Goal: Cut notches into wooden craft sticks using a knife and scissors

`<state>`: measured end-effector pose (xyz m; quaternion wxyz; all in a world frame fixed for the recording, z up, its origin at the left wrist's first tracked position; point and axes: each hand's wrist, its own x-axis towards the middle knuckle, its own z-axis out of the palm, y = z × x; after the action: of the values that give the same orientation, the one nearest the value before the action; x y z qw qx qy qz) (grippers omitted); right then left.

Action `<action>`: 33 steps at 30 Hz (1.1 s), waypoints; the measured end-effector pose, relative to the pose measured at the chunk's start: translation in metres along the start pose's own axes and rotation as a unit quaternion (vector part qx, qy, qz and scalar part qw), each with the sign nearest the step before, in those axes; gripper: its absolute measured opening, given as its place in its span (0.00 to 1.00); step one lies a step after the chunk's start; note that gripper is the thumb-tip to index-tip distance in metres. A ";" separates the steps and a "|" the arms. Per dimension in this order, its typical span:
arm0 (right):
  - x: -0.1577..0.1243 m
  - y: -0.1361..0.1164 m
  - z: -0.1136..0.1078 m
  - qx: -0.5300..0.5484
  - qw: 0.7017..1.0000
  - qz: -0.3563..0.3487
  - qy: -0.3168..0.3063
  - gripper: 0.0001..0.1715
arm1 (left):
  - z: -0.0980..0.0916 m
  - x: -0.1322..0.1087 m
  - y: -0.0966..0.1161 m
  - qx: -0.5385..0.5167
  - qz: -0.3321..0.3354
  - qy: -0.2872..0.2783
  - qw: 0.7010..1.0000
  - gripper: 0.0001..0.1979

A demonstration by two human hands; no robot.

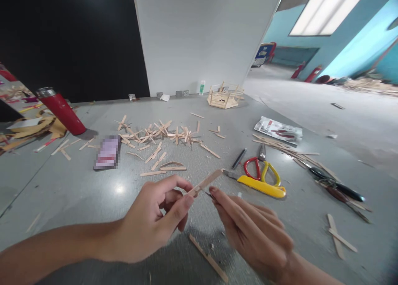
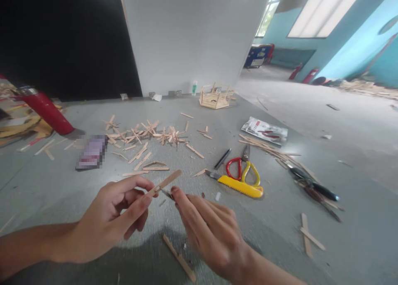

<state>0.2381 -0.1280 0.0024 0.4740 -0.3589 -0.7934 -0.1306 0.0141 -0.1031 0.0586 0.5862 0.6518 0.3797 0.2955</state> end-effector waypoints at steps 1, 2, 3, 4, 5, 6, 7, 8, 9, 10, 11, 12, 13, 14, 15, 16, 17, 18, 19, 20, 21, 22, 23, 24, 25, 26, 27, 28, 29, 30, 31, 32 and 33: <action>0.001 0.001 0.001 -0.001 1.000 0.016 0.002 0.37 | 0.000 0.002 -0.001 -0.005 0.001 -0.004 1.000 0.19; 0.002 0.002 0.001 0.001 0.999 0.040 0.003 0.35 | -0.001 0.004 -0.003 -0.011 0.001 -0.010 1.000 0.19; 0.004 0.003 0.002 0.009 0.997 0.071 -0.001 0.32 | -0.001 0.007 -0.004 -0.016 -0.001 -0.016 1.000 0.20; 0.006 0.004 0.003 0.022 0.994 0.104 -0.010 0.30 | -0.002 0.010 -0.005 -0.019 -0.005 -0.026 0.999 0.20; 0.008 0.005 0.003 0.038 0.990 0.132 -0.023 0.26 | -0.004 0.014 -0.007 -0.016 -0.011 -0.040 0.999 0.19; 0.009 0.006 0.004 0.055 0.986 0.151 -0.037 0.22 | -0.005 0.018 -0.008 -0.006 -0.018 -0.057 0.998 0.18; 0.010 0.007 0.005 0.073 0.983 0.162 -0.047 0.16 | -0.007 0.021 -0.010 0.008 -0.023 -0.076 0.997 0.17; 0.010 0.007 0.006 0.088 0.980 0.168 -0.058 0.09 | -0.008 0.025 -0.012 0.021 -0.025 -0.089 0.995 0.16; 0.010 0.007 0.006 0.101 0.978 0.170 -0.070 0.04 | -0.010 0.028 -0.014 0.032 -0.025 -0.095 0.995 0.15; 0.009 0.007 0.007 0.113 0.975 0.171 -0.085 0.05 | -0.011 0.030 -0.016 0.039 -0.026 -0.094 0.994 0.15; 0.008 0.007 0.008 0.125 0.972 0.170 -0.100 0.08 | -0.011 0.032 -0.018 0.045 -0.028 -0.088 0.995 0.14; 0.006 0.006 0.010 0.135 0.969 0.173 -0.116 0.09 | -0.012 0.034 -0.019 0.054 -0.029 -0.081 0.995 0.15; 0.006 0.006 0.011 0.141 0.965 0.181 -0.129 0.10 | -0.012 0.036 -0.021 0.068 -0.029 -0.076 0.994 0.15; 0.005 0.007 0.012 0.146 0.960 0.196 -0.140 0.11 | -0.012 0.038 -0.022 0.088 -0.029 -0.077 0.993 0.16; 0.005 0.007 0.014 0.151 0.952 0.219 -0.149 0.12 | -0.012 0.040 -0.022 0.109 -0.028 -0.081 0.990 0.16; 0.006 0.009 0.016 0.159 0.942 0.247 -0.162 0.13 | -0.013 0.041 -0.023 0.129 -0.028 -0.088 0.987 0.16; 0.007 0.011 0.017 0.168 0.929 0.276 -0.180 0.14 | -0.015 0.043 -0.023 0.146 -0.030 -0.096 0.984 0.15; 0.008 0.014 0.019 0.174 0.916 0.300 -0.202 0.13 | -0.017 0.046 -0.023 0.159 -0.035 -0.100 0.982 0.13; 0.009 0.018 0.021 0.168 0.907 0.315 -0.224 0.10 | -0.021 0.048 -0.024 0.171 -0.041 -0.097 0.980 0.12; 0.009 0.023 0.023 0.141 0.904 0.317 -0.249 0.09 | -0.025 0.051 -0.024 0.180 -0.046 -0.086 0.979 0.10; 0.009 0.027 0.025 0.095 0.905 0.311 -0.274 0.11 | -0.031 0.055 -0.025 0.191 -0.049 -0.063 0.978 0.09; 0.008 0.032 0.027 0.041 0.906 0.299 -0.298 0.15 | -0.037 0.058 -0.025 0.202 -0.052 -0.034 0.977 0.08; 0.006 0.036 0.028 -0.008 0.904 0.284 -0.318 0.16 | -0.044 0.062 -0.024 0.211 -0.053 -0.004 0.976 0.08; 0.004 0.040 0.030 -0.045 0.901 0.270 -0.336 0.14 | -0.052 0.066 -0.023 0.217 -0.056 0.024 0.974 0.07; 0.002 0.042 0.031 -0.066 0.898 0.259 -0.350 0.10 | -0.061 0.069 -0.021 0.220 -0.060 0.046 0.973 0.07; 0.001 0.044 0.031 -0.073 0.895 0.253 -0.361 0.06 | -0.069 0.072 -0.019 0.219 -0.063 0.062 0.972 0.07; 0.000 0.044 0.032 -0.075 0.893 0.248 -0.367 0.03 | -0.076 0.075 -0.016 0.215 -0.065 0.074 0.972 0.07; 0.000 0.044 0.033 -0.078 0.893 0.240 -0.373 0.03 | -0.082 0.077 -0.013 0.211 -0.065 0.086 0.972 0.08; 0.002 0.043 0.034 -0.082 0.892 0.232 -0.378 0.04 | -0.087 0.078 -0.010 0.206 -0.064 0.095 0.972 0.09; 0.005 0.042 0.035 -0.085 0.893 0.224 -0.382 0.06 | -0.091 0.079 -0.007 0.200 -0.062 0.102 0.972 0.09; 0.009 0.041 0.038 -0.087 0.894 0.215 -0.384 0.08 | -0.093 0.079 -0.005 0.195 -0.061 0.107 0.973 0.10; 0.014 0.041 0.041 -0.085 0.895 0.205 -0.386 0.08 | -0.094 0.079 -0.003 0.189 -0.060 0.110 0.974 0.11; 0.020 0.040 0.046 -0.081 0.897 0.194 -0.389 0.08 | -0.093 0.078 -0.002 0.184 -0.060 0.111 0.975 0.11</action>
<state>0.2299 -0.0658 -0.0096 0.1128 -0.5651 -0.8157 0.0508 -0.0214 0.0130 0.0649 0.4268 0.6878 0.5286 0.2556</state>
